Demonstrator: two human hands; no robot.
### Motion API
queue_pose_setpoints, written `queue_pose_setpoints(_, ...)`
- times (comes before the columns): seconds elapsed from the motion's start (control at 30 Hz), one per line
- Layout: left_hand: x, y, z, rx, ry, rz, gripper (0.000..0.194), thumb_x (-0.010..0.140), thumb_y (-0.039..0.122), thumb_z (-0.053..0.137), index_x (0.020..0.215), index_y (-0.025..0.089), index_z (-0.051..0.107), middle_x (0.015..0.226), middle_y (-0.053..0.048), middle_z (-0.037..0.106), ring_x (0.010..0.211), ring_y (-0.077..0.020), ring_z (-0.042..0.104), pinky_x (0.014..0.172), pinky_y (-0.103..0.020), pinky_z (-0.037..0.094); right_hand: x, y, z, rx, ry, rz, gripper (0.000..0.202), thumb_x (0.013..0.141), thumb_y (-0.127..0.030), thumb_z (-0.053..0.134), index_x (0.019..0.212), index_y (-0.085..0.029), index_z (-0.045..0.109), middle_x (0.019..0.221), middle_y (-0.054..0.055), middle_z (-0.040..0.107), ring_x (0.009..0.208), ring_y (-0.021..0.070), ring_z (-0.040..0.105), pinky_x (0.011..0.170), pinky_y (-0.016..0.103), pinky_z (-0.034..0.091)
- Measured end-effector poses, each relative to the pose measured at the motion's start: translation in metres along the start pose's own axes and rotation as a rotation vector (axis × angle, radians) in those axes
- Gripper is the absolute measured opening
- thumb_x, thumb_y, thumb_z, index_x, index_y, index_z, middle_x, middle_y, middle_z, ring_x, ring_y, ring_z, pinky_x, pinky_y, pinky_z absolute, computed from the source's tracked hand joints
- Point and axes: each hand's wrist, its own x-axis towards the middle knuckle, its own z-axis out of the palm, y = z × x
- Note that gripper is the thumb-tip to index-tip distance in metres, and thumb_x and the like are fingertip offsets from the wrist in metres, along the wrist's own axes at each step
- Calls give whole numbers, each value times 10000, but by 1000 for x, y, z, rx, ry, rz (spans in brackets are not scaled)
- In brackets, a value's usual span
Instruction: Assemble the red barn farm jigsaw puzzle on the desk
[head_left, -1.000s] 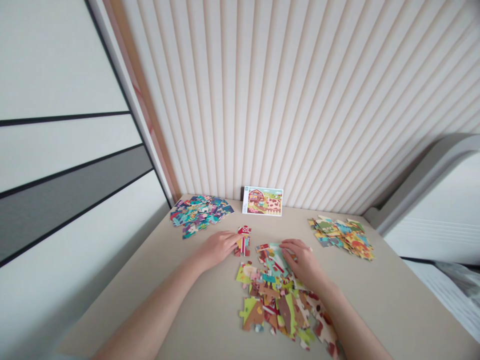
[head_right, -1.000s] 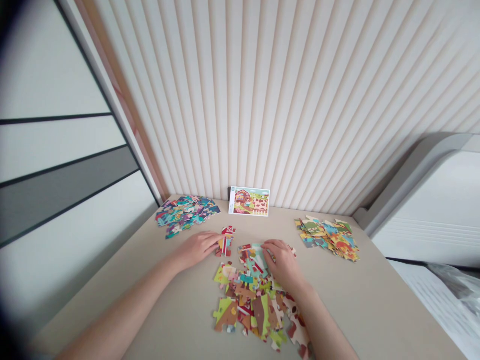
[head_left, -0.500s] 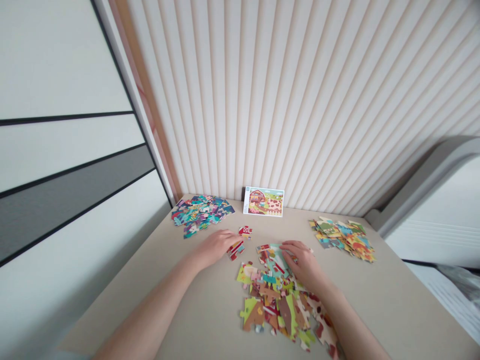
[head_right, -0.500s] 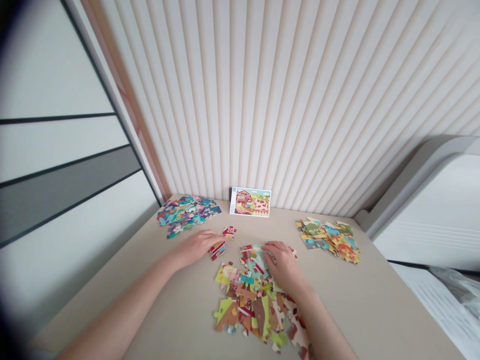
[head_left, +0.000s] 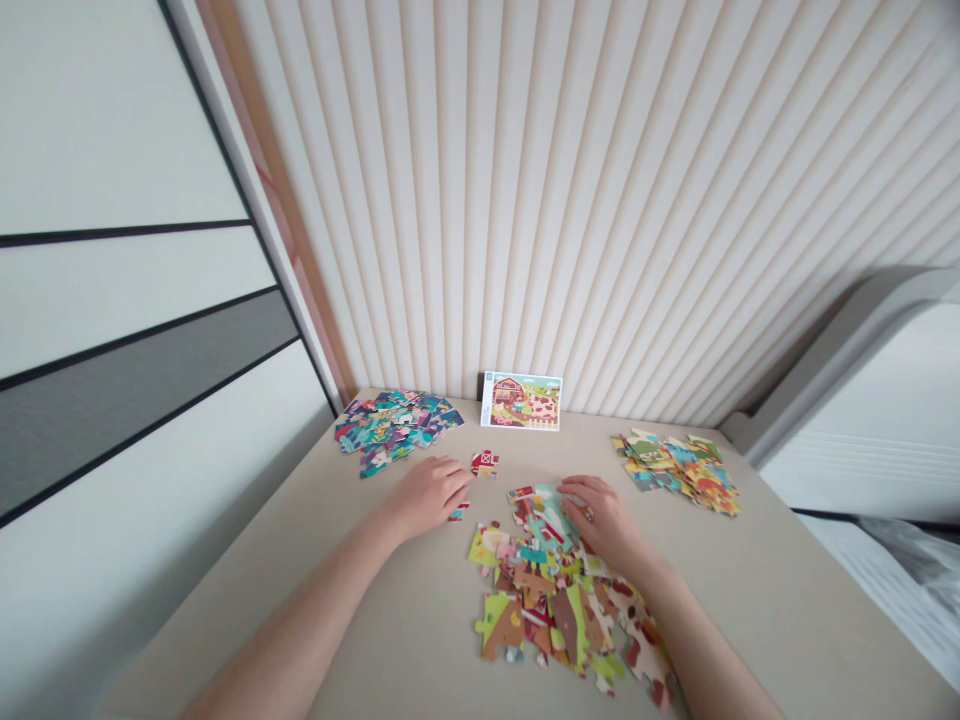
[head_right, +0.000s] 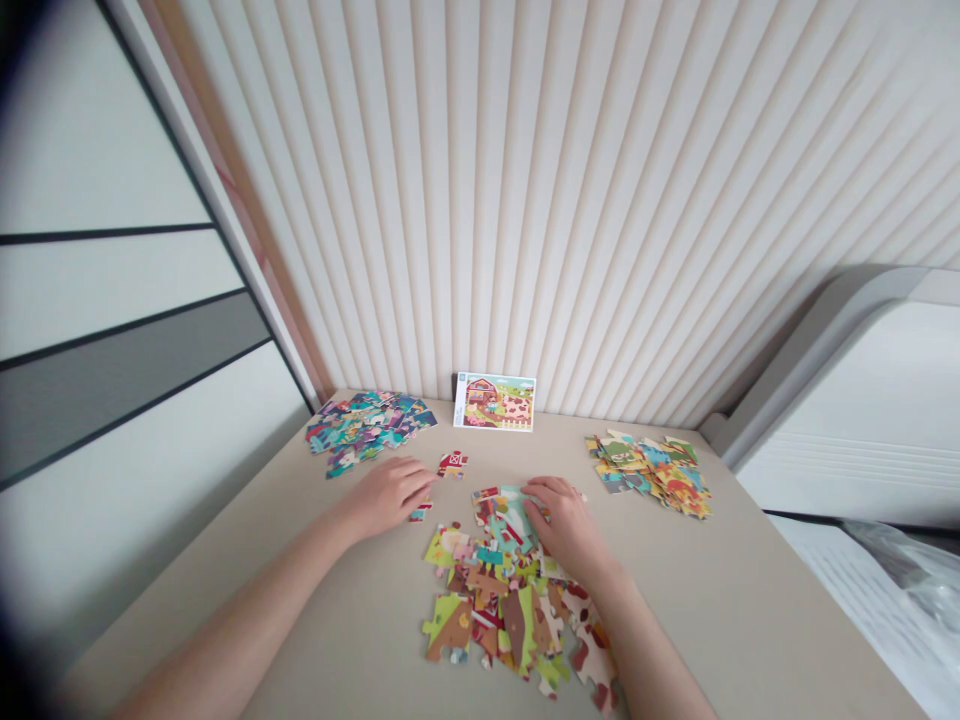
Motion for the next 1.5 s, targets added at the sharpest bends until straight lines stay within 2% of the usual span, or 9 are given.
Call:
queue_pose_setpoints(0.17,2,15,3,-96,44,59,286,1021,229,483,1236,234,670,1134,-87,702,1081,-233,633,1004,-414,487,-1,-11,-8,77,-114,-36,325,965,-402,621,1247,-275,721,1273,99,691,1181,286,631,1050,474,481)
queue_pose_setpoints(0.33,4,33,10,-158,2,119,238,1010,227,518,1190,229,674,1181,-82,695,1161,-233,615,1076,-419,460,-4,-16,-7,50,-179,-65,494,865,-405,766,1342,-318,672,1376,80,634,1278,303,568,1106,479,439)
queue_pose_setpoints(0.53,5,44,16,-201,-34,131,222,1003,206,524,1159,238,678,1177,-58,696,1153,-217,614,1076,-395,463,-4,-20,-10,19,-197,-60,502,875,-376,742,1365,-313,652,1373,80,631,1274,300,566,1104,471,434)
queue_pose_setpoints(0.67,5,38,13,-191,-6,94,217,1004,223,527,1154,236,684,1180,-66,695,1160,-227,612,1069,-404,468,-5,-21,-14,17,-212,-31,506,880,-364,729,1376,-311,641,1381,87,621,1269,303,560,1104,476,420)
queue_pose_setpoints(0.8,4,23,16,-159,85,-63,272,1007,233,505,1233,234,658,1252,-86,671,1192,-250,599,1072,-448,471,-7,-19,-15,-23,-208,5,498,877,-414,729,1360,-324,652,1350,98,616,1235,311,566,1106,494,394)
queue_pose_setpoints(0.93,3,8,27,-179,130,-182,332,1010,279,508,1319,230,620,1299,-104,650,1194,-254,609,1063,-454,491,-8,-16,-16,-28,-217,42,490,875,-427,732,1348,-323,659,1252,92,656,1161,306,597,1082,486,406)
queue_pose_setpoints(1.1,2,2,38,-186,134,-175,372,989,308,549,1351,241,609,1365,-110,623,1272,-269,578,1107,-476,466,-7,-15,-15,6,-203,24,469,893,-337,688,1360,-316,647,1265,88,670,1169,297,604,1071,462,419)
queue_pose_setpoints(1.3,2,3,38,-179,123,-163,386,985,273,541,1366,241,596,1423,-99,604,1316,-267,558,1141,-494,439,-6,-22,-15,-23,-217,61,575,853,-389,737,1407,-303,611,1307,97,650,1205,329,588,1098,511,392)
queue_pose_setpoints(1.5,2,3,39,-174,149,-139,359,971,256,553,1324,243,621,1385,-99,630,1279,-258,584,1125,-485,455,-6,-26,-14,60,-206,12,600,893,-314,657,1479,-270,538,1347,113,613,1217,292,594,1057,435,467)
